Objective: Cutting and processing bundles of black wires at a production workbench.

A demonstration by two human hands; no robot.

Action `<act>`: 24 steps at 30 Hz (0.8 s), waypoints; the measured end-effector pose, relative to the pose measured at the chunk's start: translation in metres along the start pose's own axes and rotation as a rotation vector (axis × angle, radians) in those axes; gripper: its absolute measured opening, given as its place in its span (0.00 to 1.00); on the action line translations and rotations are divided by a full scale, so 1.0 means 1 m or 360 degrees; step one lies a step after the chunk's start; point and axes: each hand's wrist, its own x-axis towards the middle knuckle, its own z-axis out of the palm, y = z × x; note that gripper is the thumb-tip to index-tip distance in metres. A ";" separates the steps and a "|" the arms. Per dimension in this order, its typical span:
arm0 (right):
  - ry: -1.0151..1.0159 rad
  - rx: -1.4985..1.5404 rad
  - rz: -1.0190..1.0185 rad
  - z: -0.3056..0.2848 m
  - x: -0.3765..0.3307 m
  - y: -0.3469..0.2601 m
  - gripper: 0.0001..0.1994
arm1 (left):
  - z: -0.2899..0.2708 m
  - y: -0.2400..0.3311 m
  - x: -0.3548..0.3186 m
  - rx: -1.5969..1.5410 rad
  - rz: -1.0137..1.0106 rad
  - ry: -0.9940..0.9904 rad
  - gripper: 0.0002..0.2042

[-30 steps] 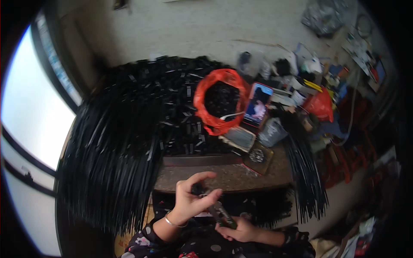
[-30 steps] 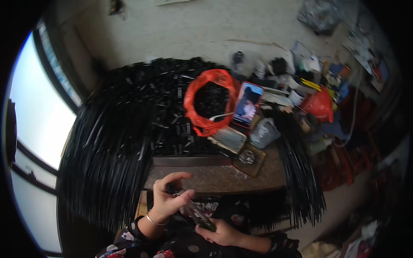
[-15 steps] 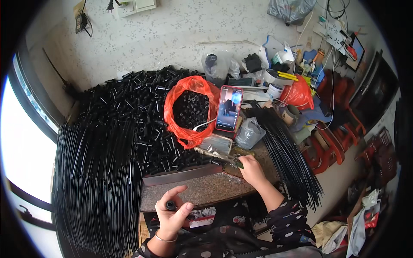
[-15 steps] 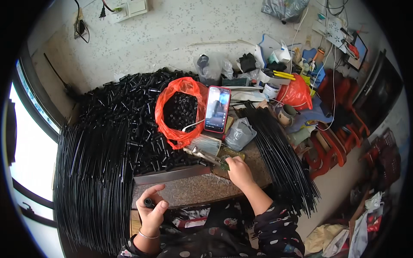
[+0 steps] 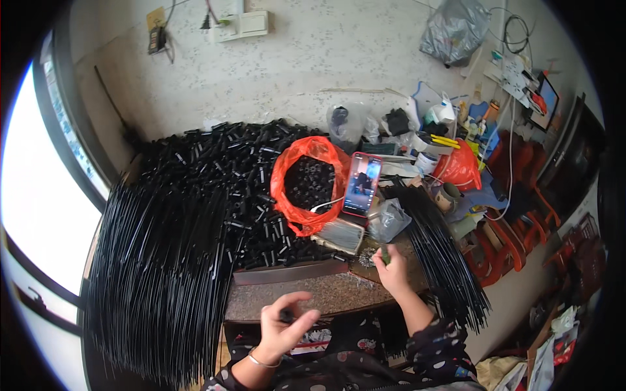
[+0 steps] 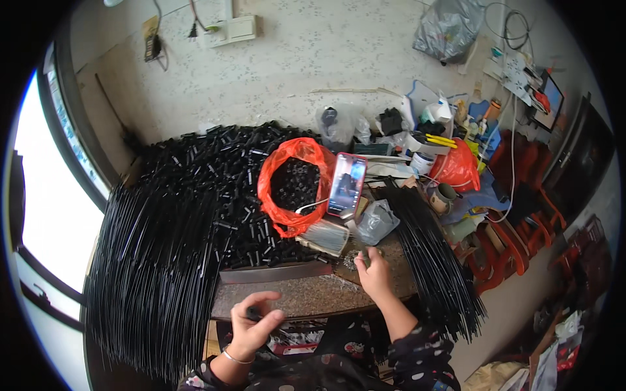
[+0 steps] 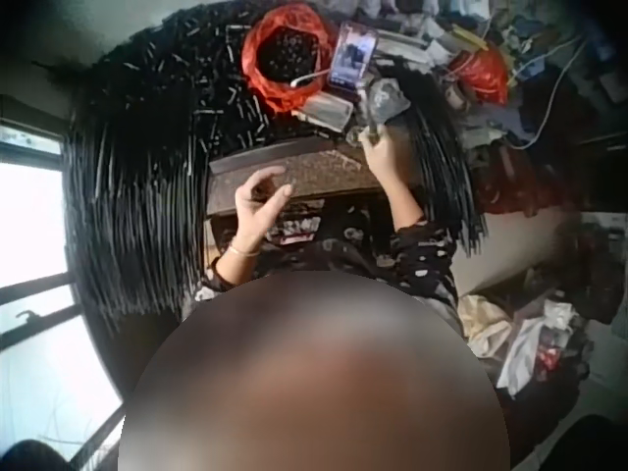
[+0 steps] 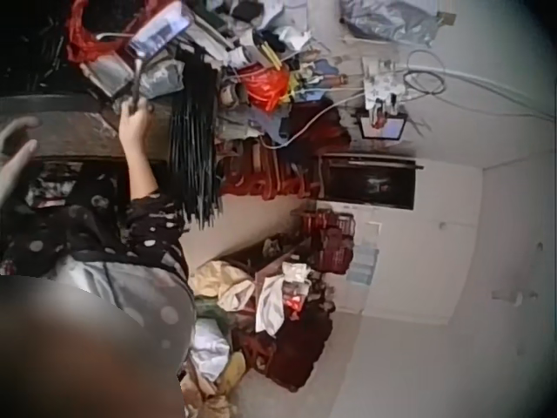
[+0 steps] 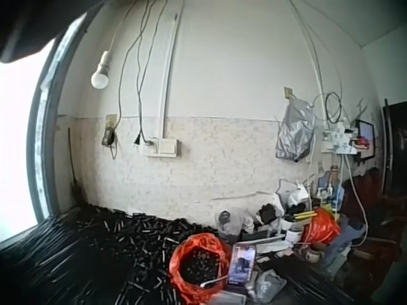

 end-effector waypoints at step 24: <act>-0.0530 0.2146 0.0071 -0.018 -0.124 -0.174 0.16 | 0.017 0.032 -0.027 0.0286 0.0448 0.0141 0.32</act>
